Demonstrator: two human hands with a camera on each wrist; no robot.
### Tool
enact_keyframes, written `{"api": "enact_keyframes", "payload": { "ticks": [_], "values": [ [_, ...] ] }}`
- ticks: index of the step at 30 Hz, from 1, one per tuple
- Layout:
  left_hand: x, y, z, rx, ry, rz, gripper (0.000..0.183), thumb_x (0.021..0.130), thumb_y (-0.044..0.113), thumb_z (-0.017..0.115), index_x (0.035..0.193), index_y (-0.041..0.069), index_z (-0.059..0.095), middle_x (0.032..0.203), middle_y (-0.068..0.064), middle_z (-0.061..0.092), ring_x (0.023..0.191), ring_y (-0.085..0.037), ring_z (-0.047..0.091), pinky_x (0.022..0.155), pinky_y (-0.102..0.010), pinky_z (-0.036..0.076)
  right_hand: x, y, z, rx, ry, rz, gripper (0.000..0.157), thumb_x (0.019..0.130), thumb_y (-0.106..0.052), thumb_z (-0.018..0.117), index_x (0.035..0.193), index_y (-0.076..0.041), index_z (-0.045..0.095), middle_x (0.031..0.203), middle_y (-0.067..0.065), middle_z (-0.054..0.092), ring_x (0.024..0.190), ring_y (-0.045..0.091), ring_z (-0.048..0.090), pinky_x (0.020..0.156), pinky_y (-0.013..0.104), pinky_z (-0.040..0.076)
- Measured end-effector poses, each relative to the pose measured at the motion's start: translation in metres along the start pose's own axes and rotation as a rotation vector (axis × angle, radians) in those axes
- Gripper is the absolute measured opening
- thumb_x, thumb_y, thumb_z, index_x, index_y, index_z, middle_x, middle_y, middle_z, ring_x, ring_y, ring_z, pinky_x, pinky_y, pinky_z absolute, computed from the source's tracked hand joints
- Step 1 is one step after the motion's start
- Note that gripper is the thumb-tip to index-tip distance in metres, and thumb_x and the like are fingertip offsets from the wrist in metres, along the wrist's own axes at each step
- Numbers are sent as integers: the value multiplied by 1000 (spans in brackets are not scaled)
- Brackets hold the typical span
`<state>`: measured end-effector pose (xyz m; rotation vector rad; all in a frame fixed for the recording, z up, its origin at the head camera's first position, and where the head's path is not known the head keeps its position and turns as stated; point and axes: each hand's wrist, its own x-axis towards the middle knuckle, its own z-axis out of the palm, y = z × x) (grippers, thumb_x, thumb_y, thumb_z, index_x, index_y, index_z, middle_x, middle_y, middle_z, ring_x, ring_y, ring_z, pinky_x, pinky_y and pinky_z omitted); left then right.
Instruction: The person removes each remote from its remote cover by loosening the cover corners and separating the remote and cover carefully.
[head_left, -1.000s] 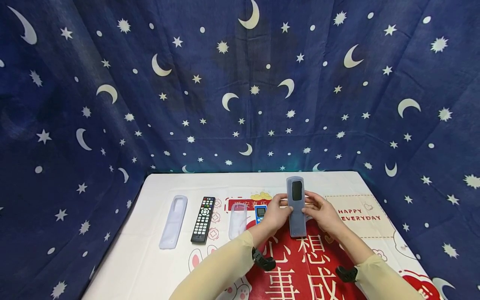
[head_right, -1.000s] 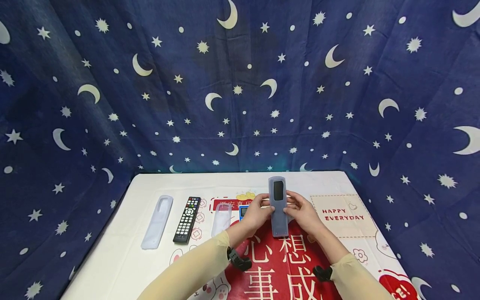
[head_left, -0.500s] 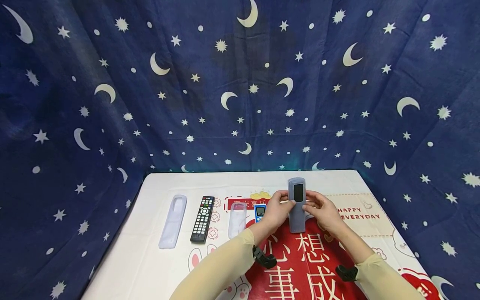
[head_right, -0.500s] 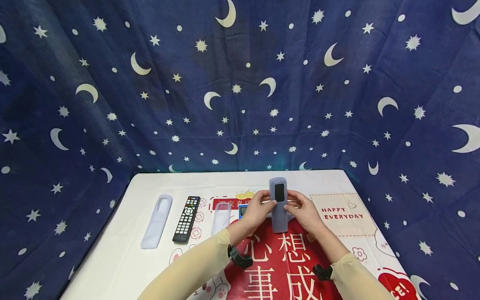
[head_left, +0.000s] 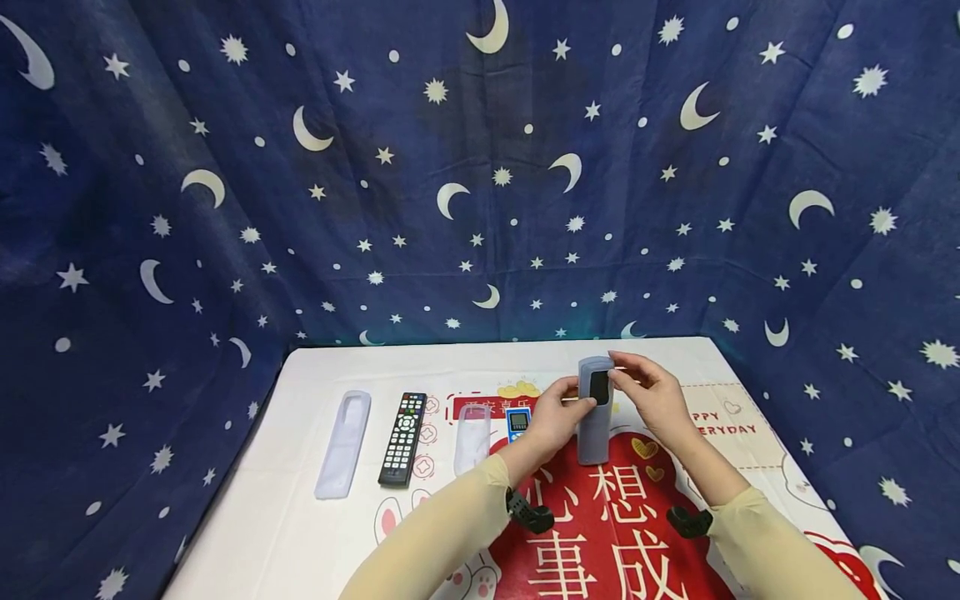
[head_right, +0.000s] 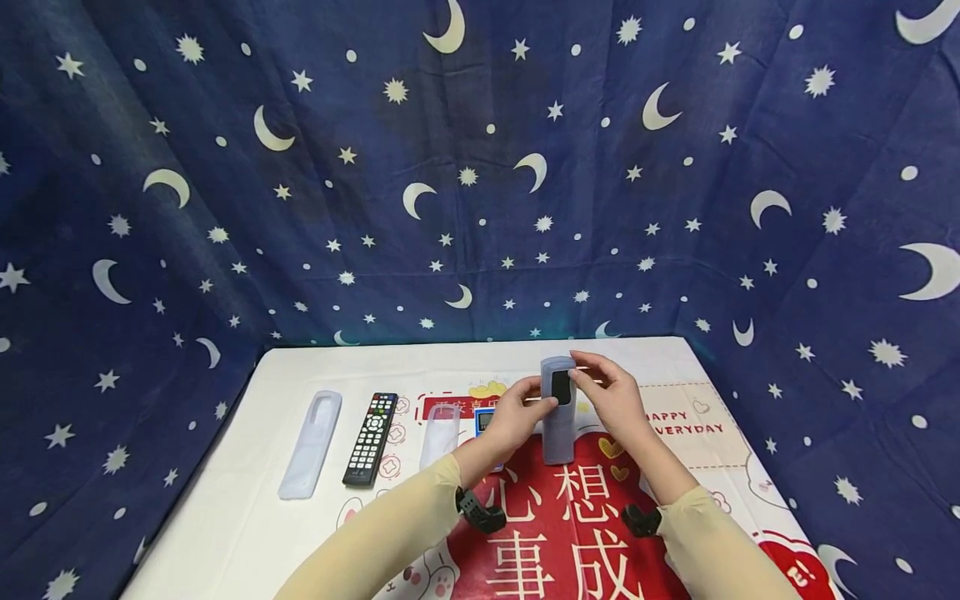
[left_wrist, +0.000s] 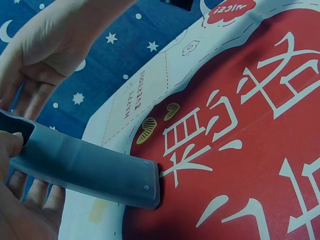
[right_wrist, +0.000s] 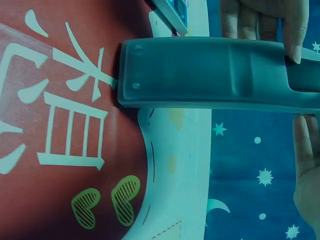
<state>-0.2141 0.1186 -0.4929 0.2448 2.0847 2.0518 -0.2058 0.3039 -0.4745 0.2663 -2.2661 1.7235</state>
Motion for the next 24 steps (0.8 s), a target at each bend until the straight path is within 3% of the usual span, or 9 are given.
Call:
{"api": "enact_keyframes", "payload": {
  "ticks": [9, 14, 24],
  "values": [
    [-3, -1, -1, 29, -30, 10, 39, 98, 17, 70, 136, 13, 64, 117, -1, 69, 102, -18, 69, 93, -45, 57, 4, -3, -3, -135, 30, -16, 29, 102, -20, 66, 126, -4, 72, 117, 16, 69, 96, 17, 71, 83, 15, 54],
    [-5, -1, -5, 47, -45, 0, 39, 99, 19, 70, 138, 17, 64, 116, 3, 68, 102, -15, 68, 91, -45, 58, 10, -1, -6, -150, -6, -6, 31, 103, -25, 65, 122, -2, 74, 114, 14, 72, 93, 9, 72, 80, 21, 58],
    [-5, -4, -8, 56, -78, 28, 39, 100, 18, 68, 138, 19, 64, 117, 3, 68, 101, -15, 68, 84, -50, 60, 26, 0, -13, -60, -130, 156, 46, 104, -33, 62, 126, 8, 66, 108, 5, 74, 91, 11, 72, 82, 24, 58]
  ]
}}
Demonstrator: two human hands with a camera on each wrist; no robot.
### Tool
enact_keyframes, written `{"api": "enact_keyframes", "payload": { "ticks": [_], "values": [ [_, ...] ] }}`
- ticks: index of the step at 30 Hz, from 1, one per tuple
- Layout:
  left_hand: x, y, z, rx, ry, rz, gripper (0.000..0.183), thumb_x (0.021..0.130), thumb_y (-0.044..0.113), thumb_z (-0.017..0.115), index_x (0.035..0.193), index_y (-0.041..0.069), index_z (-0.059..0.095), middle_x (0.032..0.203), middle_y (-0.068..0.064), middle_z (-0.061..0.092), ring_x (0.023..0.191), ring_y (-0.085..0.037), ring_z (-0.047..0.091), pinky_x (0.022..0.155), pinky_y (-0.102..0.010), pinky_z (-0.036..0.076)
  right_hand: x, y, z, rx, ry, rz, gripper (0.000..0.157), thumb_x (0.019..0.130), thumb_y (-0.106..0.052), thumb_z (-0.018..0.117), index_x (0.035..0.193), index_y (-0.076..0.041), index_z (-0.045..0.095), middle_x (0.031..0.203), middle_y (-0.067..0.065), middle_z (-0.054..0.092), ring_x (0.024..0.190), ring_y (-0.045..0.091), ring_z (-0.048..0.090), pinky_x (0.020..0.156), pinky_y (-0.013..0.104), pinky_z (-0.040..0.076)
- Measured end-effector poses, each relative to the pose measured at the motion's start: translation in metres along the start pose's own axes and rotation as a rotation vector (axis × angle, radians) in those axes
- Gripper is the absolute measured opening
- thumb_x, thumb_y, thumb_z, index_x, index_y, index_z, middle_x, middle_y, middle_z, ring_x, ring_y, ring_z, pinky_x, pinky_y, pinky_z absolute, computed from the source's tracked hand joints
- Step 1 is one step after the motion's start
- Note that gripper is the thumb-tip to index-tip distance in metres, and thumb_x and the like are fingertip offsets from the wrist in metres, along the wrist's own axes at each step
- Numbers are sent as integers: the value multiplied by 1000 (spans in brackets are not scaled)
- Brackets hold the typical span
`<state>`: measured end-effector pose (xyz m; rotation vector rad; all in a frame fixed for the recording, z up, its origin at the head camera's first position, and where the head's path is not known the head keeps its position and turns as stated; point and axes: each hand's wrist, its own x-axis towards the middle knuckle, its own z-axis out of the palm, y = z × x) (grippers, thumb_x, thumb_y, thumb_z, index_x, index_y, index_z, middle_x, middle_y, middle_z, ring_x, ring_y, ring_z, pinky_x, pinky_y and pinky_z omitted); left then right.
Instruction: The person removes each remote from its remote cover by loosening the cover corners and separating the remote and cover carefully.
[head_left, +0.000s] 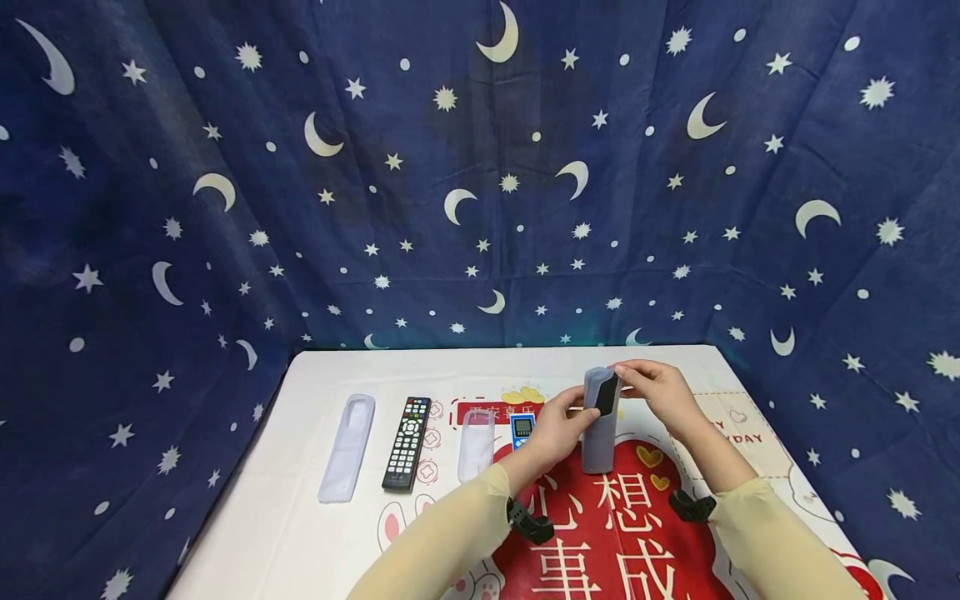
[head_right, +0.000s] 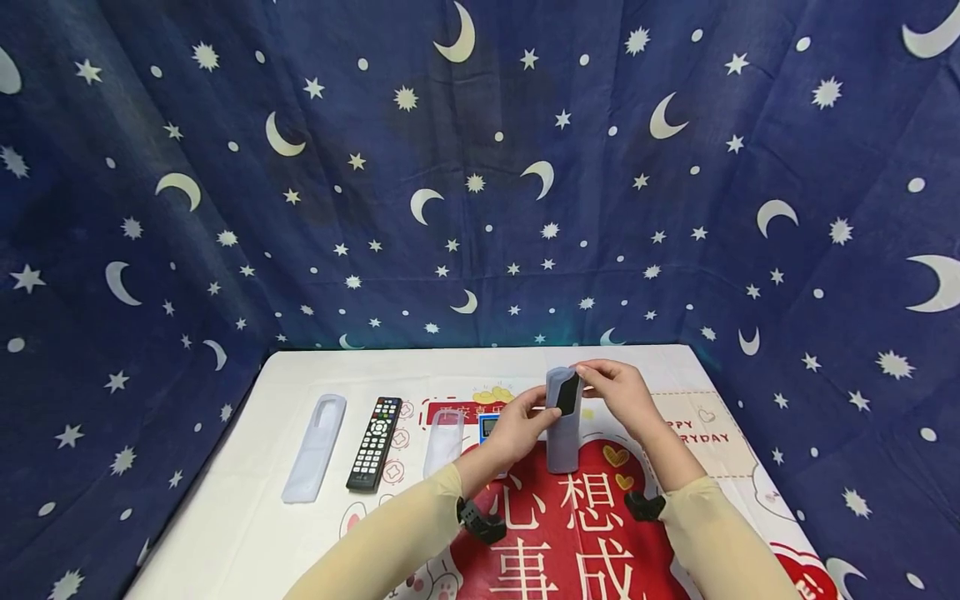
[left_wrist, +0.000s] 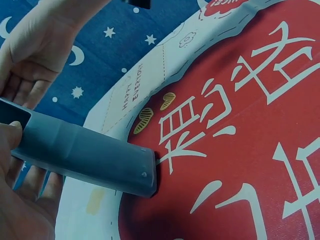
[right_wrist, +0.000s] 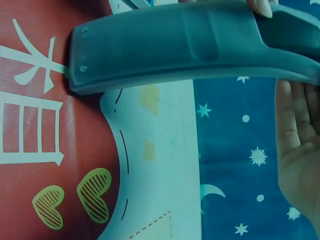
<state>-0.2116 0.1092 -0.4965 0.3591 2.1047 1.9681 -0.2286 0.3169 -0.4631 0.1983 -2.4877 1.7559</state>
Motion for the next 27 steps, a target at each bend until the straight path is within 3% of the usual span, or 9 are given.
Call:
{"api": "enact_keyframes", "payload": {
  "ticks": [4, 10, 12, 20, 24, 27],
  "values": [
    [1, -2, 1, 5, -13, 9, 39, 100, 17, 68, 139, 18, 64, 116, 2, 67, 100, -14, 68, 83, -51, 60, 5, 7, -3, 110, -56, 44, 44, 104, -30, 63, 126, 9, 65, 102, -4, 74, 90, 12, 72, 82, 26, 58],
    [0, -2, 0, 36, -55, 20, 40, 102, 19, 65, 141, 22, 62, 119, 4, 66, 101, -12, 66, 83, -44, 60, 13, 19, 1, 327, -134, 120, 20, 106, -21, 58, 114, -11, 73, 103, -6, 73, 93, 10, 69, 83, 25, 55],
    [0, -1, -1, 41, -65, 25, 40, 102, 19, 65, 142, 23, 61, 120, 4, 65, 102, -12, 66, 84, -43, 59, 15, 22, 5, 369, -144, 144, 18, 106, -17, 58, 111, -13, 74, 104, -5, 72, 94, 10, 67, 82, 25, 55],
    [-1, -1, -7, 77, -100, 13, 42, 103, 23, 63, 144, 28, 58, 125, 6, 63, 111, -14, 65, 90, -43, 58, 28, 20, 13, 273, -244, 212, 36, 103, -7, 57, 129, 18, 57, 110, 4, 69, 98, 9, 67, 85, 24, 56],
    [0, -3, -9, 100, -86, 18, 42, 103, 25, 64, 144, 29, 58, 125, 7, 64, 111, -15, 66, 91, -41, 58, 32, 18, 15, 257, -281, 226, 31, 101, -4, 57, 125, 14, 61, 110, 4, 69, 98, 11, 67, 84, 26, 56],
    [0, -4, -9, 101, -66, 29, 41, 103, 24, 64, 144, 27, 59, 124, 6, 64, 111, -16, 67, 92, -41, 58, 33, 19, 16, 300, -279, 234, 17, 101, -4, 58, 114, 0, 69, 106, 0, 68, 98, 12, 65, 85, 26, 55]
  ]
}}
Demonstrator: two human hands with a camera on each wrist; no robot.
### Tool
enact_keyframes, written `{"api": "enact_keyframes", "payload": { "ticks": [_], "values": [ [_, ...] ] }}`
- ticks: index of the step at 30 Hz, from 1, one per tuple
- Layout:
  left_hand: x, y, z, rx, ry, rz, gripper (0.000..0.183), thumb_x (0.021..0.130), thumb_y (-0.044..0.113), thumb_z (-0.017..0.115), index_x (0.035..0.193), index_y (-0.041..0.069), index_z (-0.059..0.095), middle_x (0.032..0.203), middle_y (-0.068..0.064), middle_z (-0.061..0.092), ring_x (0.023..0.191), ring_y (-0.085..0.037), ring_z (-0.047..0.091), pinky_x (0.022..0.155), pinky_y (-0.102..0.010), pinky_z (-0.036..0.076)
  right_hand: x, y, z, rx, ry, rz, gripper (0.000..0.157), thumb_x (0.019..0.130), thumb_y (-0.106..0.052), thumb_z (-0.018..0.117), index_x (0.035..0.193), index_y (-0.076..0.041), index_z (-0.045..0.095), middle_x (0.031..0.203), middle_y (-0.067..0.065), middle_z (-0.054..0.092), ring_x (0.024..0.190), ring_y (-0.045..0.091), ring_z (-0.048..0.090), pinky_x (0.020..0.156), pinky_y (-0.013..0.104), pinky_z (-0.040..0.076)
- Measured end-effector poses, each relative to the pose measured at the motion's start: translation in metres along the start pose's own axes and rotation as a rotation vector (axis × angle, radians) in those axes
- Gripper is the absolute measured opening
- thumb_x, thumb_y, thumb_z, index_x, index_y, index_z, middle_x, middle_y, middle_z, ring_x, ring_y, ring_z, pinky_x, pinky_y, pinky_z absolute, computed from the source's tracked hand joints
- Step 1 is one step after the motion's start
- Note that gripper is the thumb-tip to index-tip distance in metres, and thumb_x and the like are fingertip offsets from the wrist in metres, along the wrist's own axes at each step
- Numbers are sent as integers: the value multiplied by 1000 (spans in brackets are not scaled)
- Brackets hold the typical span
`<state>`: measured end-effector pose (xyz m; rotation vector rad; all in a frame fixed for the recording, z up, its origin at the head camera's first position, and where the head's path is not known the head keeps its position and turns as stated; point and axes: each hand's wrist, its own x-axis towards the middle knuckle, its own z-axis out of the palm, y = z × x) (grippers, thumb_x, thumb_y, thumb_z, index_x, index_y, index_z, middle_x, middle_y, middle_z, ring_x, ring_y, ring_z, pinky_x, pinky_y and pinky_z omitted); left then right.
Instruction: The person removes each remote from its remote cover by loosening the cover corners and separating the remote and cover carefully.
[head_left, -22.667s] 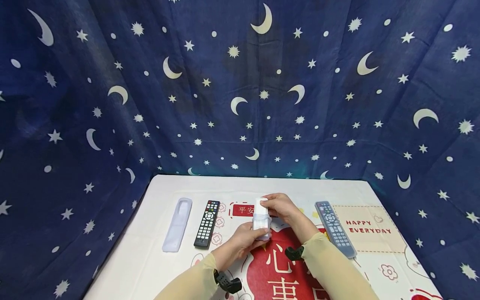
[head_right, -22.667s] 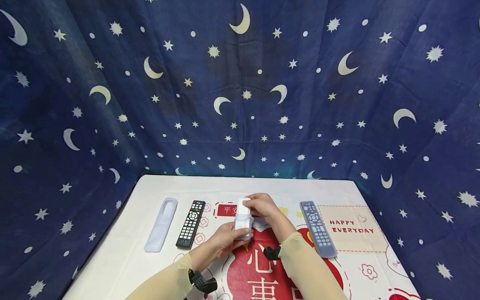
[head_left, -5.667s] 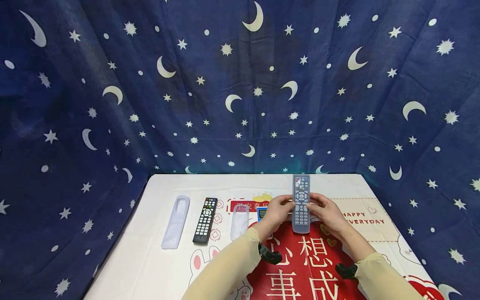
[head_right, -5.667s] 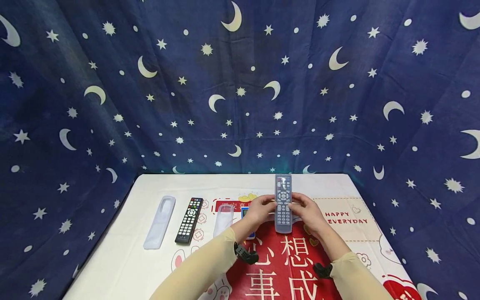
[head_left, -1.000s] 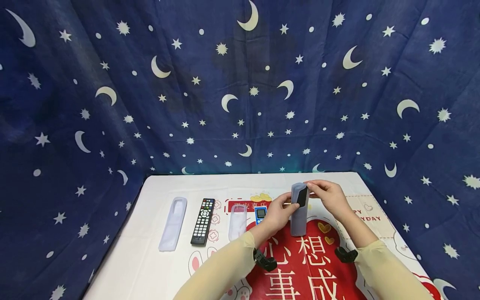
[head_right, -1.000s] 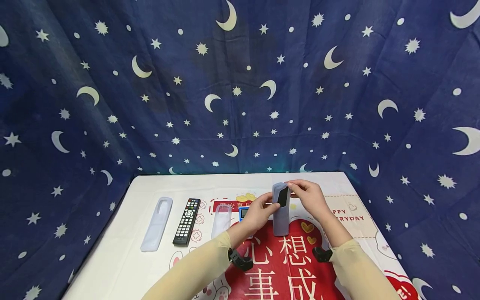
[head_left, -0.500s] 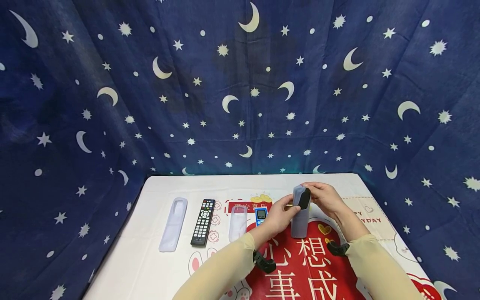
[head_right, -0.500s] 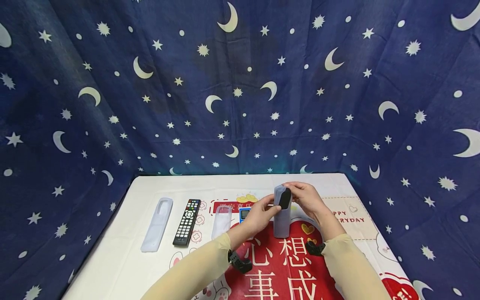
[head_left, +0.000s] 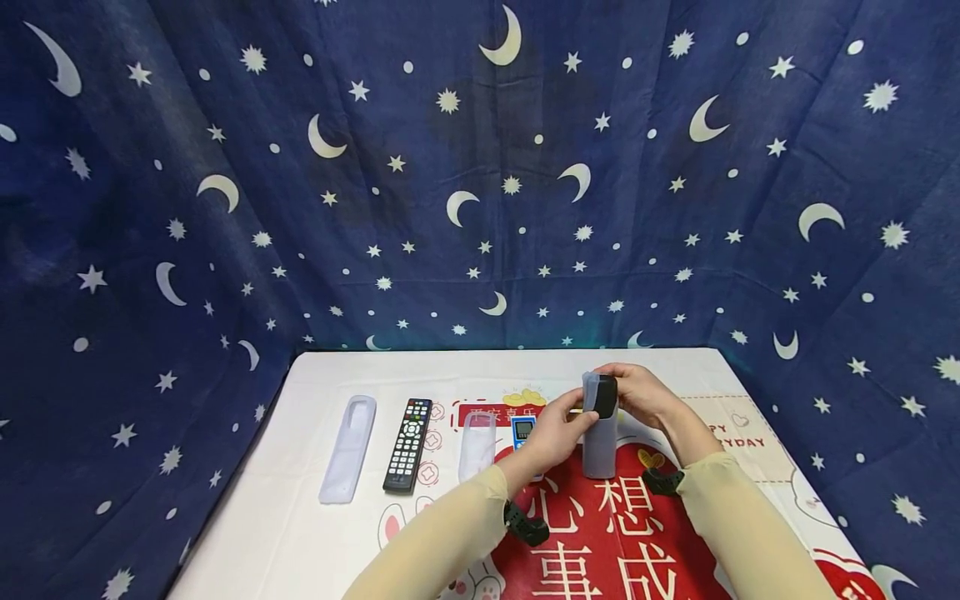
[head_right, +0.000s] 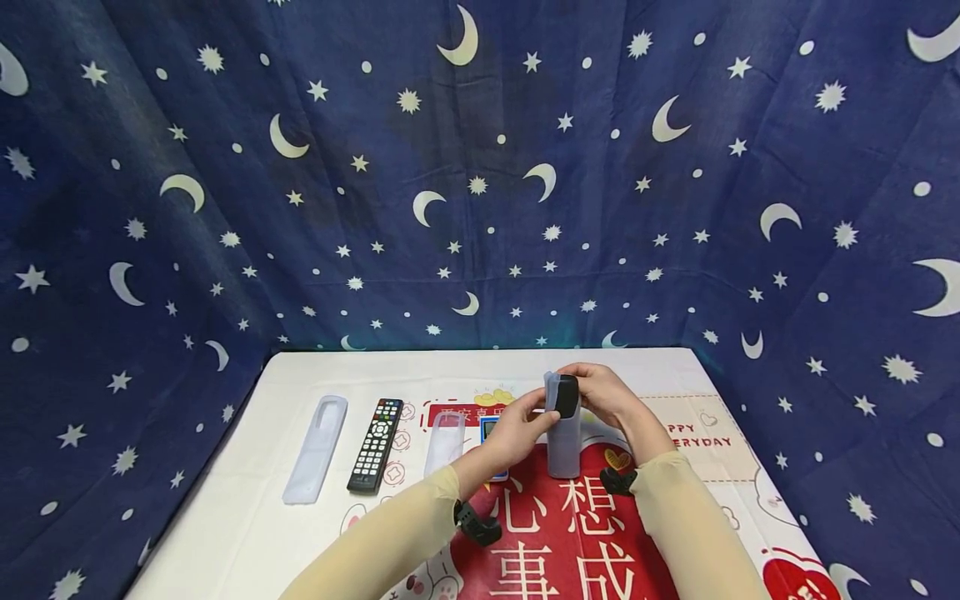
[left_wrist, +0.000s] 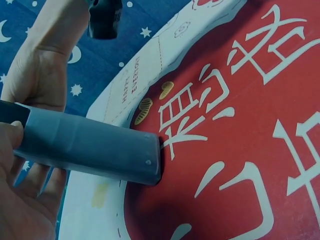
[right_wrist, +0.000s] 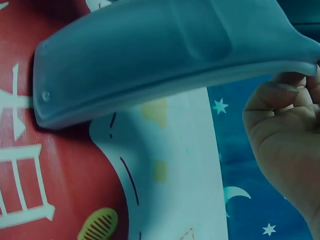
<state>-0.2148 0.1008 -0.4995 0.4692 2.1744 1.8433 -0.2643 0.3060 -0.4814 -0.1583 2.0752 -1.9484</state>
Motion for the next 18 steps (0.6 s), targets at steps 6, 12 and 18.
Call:
{"api": "enact_keyframes", "payload": {
  "ticks": [6, 12, 18],
  "values": [
    [0, 1, 1, -16, 29, 15, 41, 102, 22, 65, 143, 21, 60, 120, 4, 66, 107, -15, 68, 91, -38, 58, 0, 3, -1, 160, 3, -67, 22, 101, 2, 56, 100, -15, 71, 103, -1, 68, 97, 11, 66, 83, 24, 56],
    [-1, 3, 3, -28, 53, -10, 40, 101, 21, 66, 141, 21, 61, 117, 4, 67, 106, -16, 69, 89, -39, 59, -9, 1, -7, 141, 10, -139, 25, 101, 2, 57, 101, -15, 75, 107, -3, 70, 101, 11, 66, 87, 24, 54],
    [-1, 5, 5, -39, 82, -38, 39, 100, 22, 68, 139, 22, 63, 116, 5, 67, 105, -16, 69, 88, -41, 59, -25, -5, -10, 30, -24, -168, 27, 100, 0, 54, 119, -3, 73, 117, -5, 71, 112, 8, 63, 96, 21, 49]
  ]
}}
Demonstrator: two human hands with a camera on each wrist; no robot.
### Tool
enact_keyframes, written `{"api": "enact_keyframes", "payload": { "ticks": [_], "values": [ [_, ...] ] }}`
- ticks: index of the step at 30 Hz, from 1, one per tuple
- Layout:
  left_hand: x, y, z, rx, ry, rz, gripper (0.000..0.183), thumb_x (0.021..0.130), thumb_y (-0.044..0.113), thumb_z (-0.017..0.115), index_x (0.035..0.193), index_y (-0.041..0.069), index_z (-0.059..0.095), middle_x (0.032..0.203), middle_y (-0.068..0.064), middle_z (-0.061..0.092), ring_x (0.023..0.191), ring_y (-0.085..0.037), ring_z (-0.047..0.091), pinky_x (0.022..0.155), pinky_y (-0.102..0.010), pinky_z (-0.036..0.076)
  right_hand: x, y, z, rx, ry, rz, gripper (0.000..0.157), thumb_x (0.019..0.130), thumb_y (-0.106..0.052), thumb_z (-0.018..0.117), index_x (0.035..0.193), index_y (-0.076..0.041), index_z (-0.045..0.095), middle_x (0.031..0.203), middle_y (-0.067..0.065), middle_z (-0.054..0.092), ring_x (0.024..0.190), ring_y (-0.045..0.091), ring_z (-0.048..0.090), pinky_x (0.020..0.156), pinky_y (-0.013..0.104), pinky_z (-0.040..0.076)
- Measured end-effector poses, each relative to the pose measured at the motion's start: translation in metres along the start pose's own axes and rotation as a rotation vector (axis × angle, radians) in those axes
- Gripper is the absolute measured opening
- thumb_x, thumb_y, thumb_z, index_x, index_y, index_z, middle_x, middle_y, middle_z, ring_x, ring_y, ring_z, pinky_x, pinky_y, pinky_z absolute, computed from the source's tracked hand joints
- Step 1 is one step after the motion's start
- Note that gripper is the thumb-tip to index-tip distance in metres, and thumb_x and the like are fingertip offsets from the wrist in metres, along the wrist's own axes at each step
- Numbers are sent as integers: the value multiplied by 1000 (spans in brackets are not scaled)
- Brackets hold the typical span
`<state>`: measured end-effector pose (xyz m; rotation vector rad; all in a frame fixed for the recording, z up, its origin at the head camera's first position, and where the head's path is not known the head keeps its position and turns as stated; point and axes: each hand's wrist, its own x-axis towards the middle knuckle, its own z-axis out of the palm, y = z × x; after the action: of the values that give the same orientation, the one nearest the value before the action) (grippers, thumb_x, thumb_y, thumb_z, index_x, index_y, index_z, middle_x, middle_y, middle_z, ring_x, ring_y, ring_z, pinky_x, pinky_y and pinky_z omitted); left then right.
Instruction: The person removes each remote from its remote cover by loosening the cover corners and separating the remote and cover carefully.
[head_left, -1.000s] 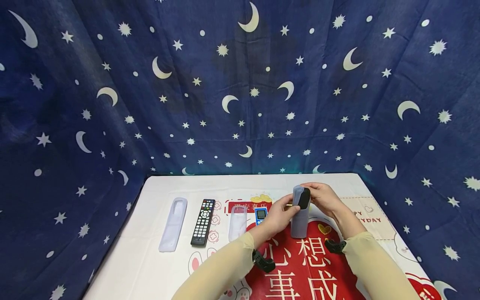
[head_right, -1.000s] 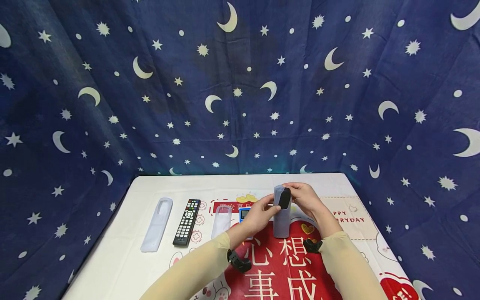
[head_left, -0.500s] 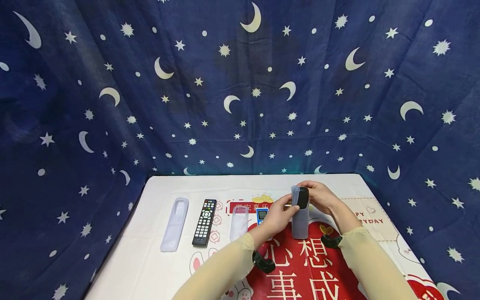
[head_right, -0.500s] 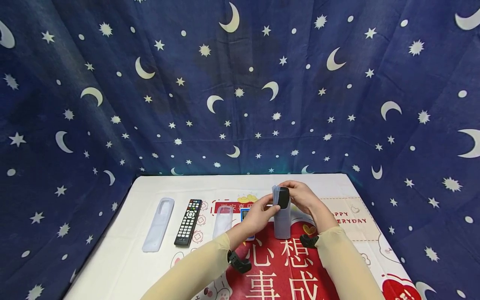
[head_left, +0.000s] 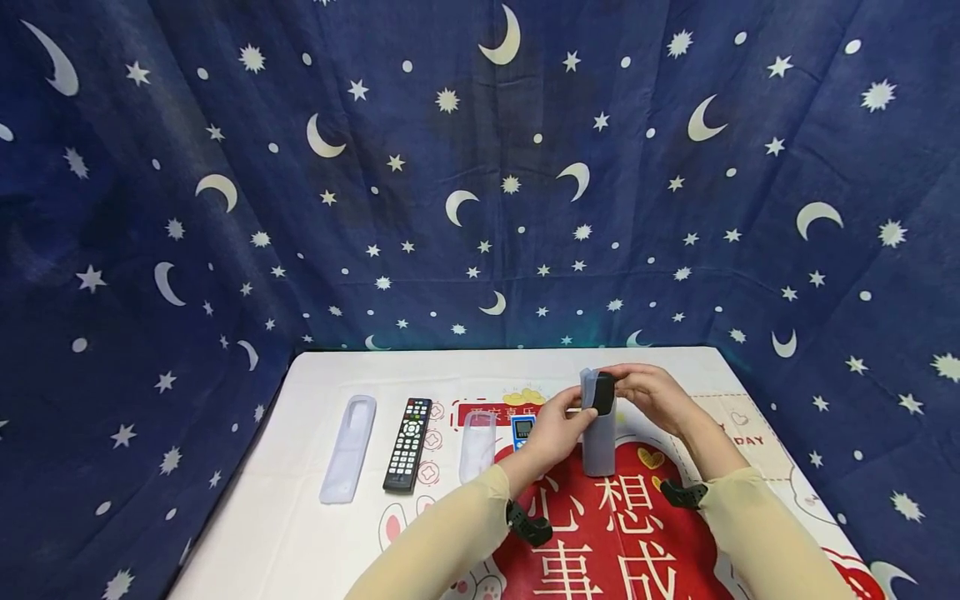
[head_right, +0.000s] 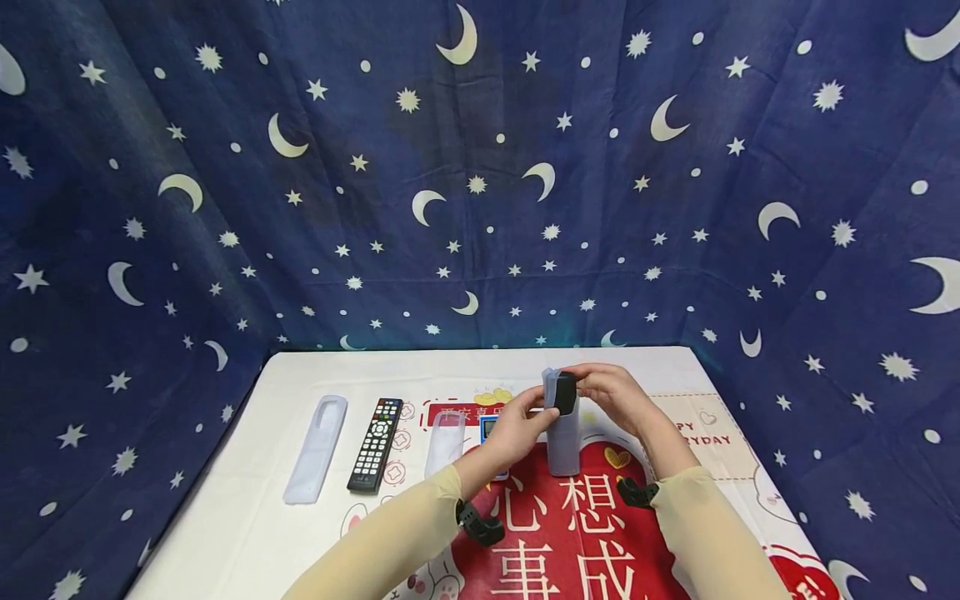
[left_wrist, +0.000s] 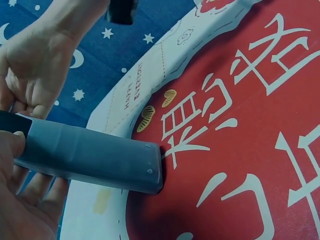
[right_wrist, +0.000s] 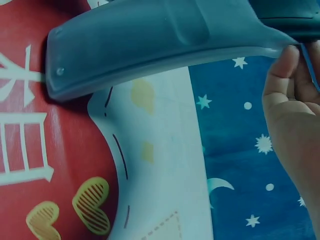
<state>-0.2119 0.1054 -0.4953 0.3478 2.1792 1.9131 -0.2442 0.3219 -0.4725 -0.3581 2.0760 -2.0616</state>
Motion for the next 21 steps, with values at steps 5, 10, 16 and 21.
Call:
{"api": "enact_keyframes", "payload": {
  "ticks": [5, 10, 16, 21],
  "values": [
    [2, 2, -2, 1, -1, -5, 40, 100, 22, 66, 139, 18, 62, 121, 2, 67, 109, -18, 68, 94, -42, 57, -7, -5, 5, -211, 61, 3, 45, 98, -18, 71, 133, 8, 61, 123, -2, 70, 117, 6, 60, 110, 40, 38],
    [8, 15, -7, -68, 70, 21, 37, 101, 30, 61, 132, 11, 64, 116, -1, 66, 105, -16, 66, 93, -39, 56, -10, -5, 7, -294, 106, -11, 45, 97, -22, 73, 132, 4, 64, 122, 5, 71, 113, 8, 62, 109, 49, 39],
    [16, 29, -11, -155, 131, 36, 21, 103, 31, 63, 111, 12, 68, 101, 0, 65, 94, -16, 68, 89, -39, 58, -13, -9, 9, -318, 99, -22, 43, 97, -23, 74, 131, 2, 66, 124, 13, 69, 110, 13, 65, 100, 31, 47],
    [18, 31, -13, -228, 92, -18, 17, 104, 24, 60, 110, 10, 66, 102, -2, 64, 95, -17, 68, 90, -41, 59, -14, -8, 9, -345, 100, -24, 43, 96, -25, 74, 131, 0, 67, 123, 12, 70, 110, 17, 65, 104, 44, 45]
  ]
}}
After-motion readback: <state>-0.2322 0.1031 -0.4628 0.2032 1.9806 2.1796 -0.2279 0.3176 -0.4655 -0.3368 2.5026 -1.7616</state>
